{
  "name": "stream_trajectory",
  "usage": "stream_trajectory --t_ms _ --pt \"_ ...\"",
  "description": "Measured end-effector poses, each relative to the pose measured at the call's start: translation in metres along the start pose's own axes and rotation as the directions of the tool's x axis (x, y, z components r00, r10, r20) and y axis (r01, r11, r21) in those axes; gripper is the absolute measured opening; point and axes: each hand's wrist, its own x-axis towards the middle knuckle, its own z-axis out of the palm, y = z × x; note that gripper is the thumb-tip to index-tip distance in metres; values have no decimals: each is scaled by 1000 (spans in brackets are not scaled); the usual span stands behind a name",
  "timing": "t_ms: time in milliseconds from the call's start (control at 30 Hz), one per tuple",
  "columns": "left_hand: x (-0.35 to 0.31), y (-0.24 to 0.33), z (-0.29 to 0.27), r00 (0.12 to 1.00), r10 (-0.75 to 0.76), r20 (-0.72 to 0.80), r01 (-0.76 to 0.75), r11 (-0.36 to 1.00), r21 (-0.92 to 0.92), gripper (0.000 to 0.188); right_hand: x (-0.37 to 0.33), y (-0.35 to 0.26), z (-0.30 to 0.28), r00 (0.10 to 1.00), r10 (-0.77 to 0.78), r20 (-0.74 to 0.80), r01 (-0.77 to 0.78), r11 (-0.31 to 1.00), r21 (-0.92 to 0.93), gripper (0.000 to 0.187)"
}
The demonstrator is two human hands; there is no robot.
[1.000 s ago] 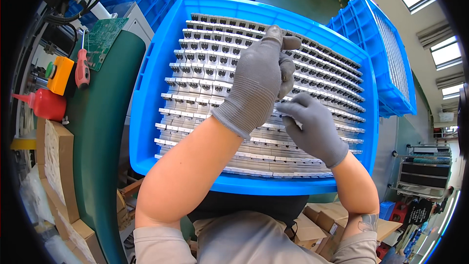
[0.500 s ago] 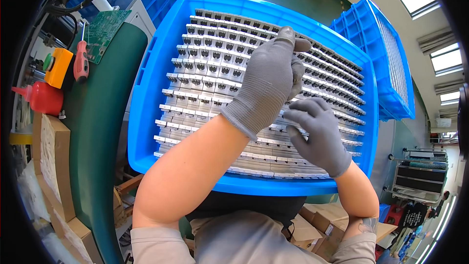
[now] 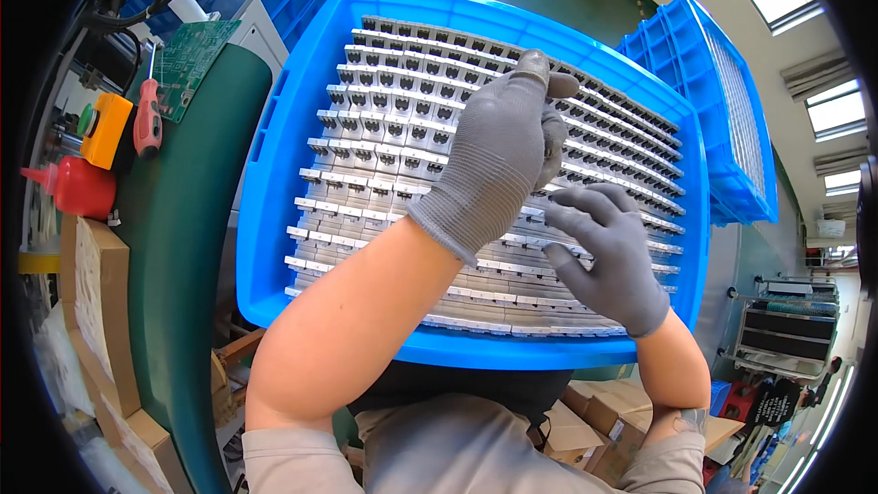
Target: The person places small white rectangular components into slots on a blue tray. They pick up components from a cardboard box and insert them one by one into the tray's grid. The person occasionally adjusts the tray's position on the table.
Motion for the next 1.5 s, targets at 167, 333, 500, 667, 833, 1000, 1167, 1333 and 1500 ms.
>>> stream_trajectory --t_ms 167,333,500,667,833,1000,1167,1333,1500 --pt "-1 0 4 1000 -16 -8 16 999 30 53 -6 4 5 997 -35 63 34 999 20 31" --pt "0 -6 3 998 -42 44 38 997 73 56 -7 2 6 998 -19 65 19 1000 0 31" --pt "0 -7 3 985 -167 41 166 986 26 60 -7 6 -4 998 17 59 -21 998 62 32" --pt "-1 -7 4 982 -179 63 176 983 41 65 -10 5 6 992 -10 128 6 1000 26 33" --pt "1 -11 6 980 -188 64 185 981 57 67 -9 5 6 991 2 136 -4 1000 17 34" --pt "2 -14 4 955 -287 78 283 957 61 69 -9 11 -1 1000 -4 -20 7 990 143 27" --pt "-1 -22 10 916 -380 127 367 923 115 75 -8 14 -14 908 169 -382 -6 920 393 23" --pt "-10 -35 15 822 -542 173 471 818 330 74 0 4 -21 972 62 -227 11 952 306 18" --pt "-20 -50 23 855 -505 117 419 806 417 75 4 2 -25 996 70 48 -82 941 329 18"
